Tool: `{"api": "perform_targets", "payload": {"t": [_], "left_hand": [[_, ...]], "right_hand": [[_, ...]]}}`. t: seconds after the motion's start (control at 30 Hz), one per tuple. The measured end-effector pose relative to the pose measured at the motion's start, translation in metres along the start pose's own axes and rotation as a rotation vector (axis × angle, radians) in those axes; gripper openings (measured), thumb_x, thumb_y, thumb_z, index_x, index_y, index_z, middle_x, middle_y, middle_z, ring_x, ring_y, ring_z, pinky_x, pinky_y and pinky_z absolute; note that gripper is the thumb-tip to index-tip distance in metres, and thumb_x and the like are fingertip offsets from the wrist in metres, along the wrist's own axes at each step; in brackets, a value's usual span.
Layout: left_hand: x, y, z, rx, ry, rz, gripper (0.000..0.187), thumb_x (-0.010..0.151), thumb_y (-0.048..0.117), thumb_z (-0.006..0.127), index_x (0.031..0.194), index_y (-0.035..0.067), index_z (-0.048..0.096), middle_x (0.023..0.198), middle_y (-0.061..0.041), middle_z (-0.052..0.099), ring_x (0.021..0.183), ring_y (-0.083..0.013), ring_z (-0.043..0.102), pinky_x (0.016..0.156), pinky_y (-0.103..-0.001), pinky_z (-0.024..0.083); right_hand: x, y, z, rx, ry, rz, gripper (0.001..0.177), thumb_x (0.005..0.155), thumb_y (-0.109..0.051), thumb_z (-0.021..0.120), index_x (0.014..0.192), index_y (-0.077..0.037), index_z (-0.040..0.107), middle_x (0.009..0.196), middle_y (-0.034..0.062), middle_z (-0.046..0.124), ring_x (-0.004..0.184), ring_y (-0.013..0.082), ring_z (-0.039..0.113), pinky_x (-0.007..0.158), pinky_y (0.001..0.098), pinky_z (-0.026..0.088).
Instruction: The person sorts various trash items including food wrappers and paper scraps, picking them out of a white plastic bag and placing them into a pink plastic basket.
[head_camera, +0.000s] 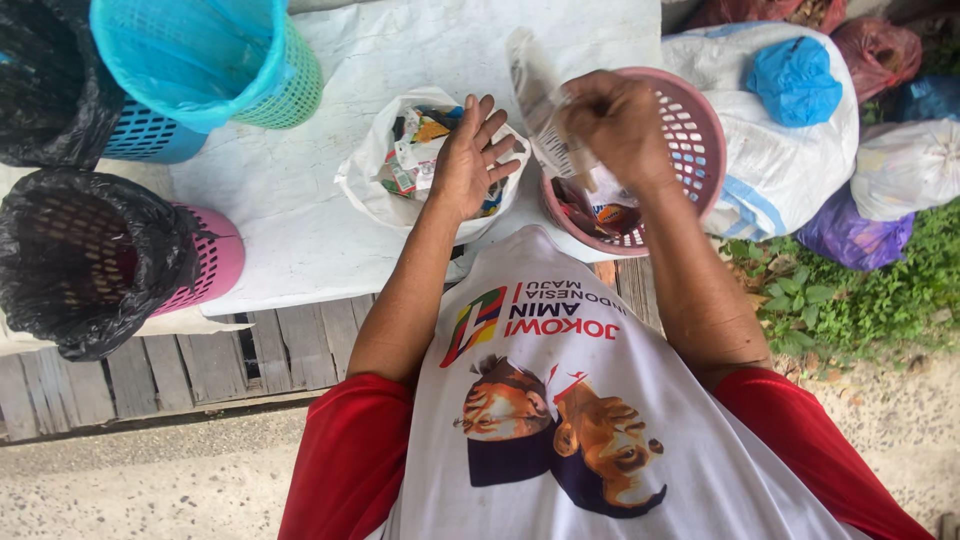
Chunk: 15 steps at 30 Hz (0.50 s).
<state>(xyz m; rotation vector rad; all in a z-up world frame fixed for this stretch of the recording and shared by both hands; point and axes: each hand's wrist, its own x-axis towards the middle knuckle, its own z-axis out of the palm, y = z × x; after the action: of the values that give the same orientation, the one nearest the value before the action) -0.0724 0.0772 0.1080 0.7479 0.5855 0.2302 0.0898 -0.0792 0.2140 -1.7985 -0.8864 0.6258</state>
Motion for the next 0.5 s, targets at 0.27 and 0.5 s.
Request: {"api": "perform_targets", "payload": {"t": [0.27, 0.5], "left_hand": [[-0.037, 0.003, -0.055, -0.196, 0.087, 0.203, 0.05, 0.095, 0.035, 0.076, 0.134, 0.011, 0.055, 0.113, -0.007, 0.063, 0.091, -0.021, 0.064, 0.065, -0.04, 0.055], [-0.03, -0.022, -0.11, -0.247, 0.358, 0.223, 0.033, 0.092, 0.001, 0.073, 0.123, 0.005, 0.062, 0.111, -0.01, 0.073, 0.096, -0.0215, 0.073, 0.08, -0.039, 0.064]], "right_hand": [[-0.019, -0.018, 0.123, -0.4, -0.198, -0.495, 0.023, 0.086, 0.001, 0.074, 0.109, -0.003, 0.076, 0.098, 0.0152, 0.074, 0.083, 0.0259, 0.073, 0.073, 0.0362, 0.06], [-0.004, 0.013, 0.134, -0.423, -0.043, -0.37, 0.03, 0.088, -0.005, 0.082, 0.117, -0.005, 0.073, 0.112, 0.0164, 0.073, 0.097, 0.029, 0.072, 0.085, 0.0378, 0.061]]}}
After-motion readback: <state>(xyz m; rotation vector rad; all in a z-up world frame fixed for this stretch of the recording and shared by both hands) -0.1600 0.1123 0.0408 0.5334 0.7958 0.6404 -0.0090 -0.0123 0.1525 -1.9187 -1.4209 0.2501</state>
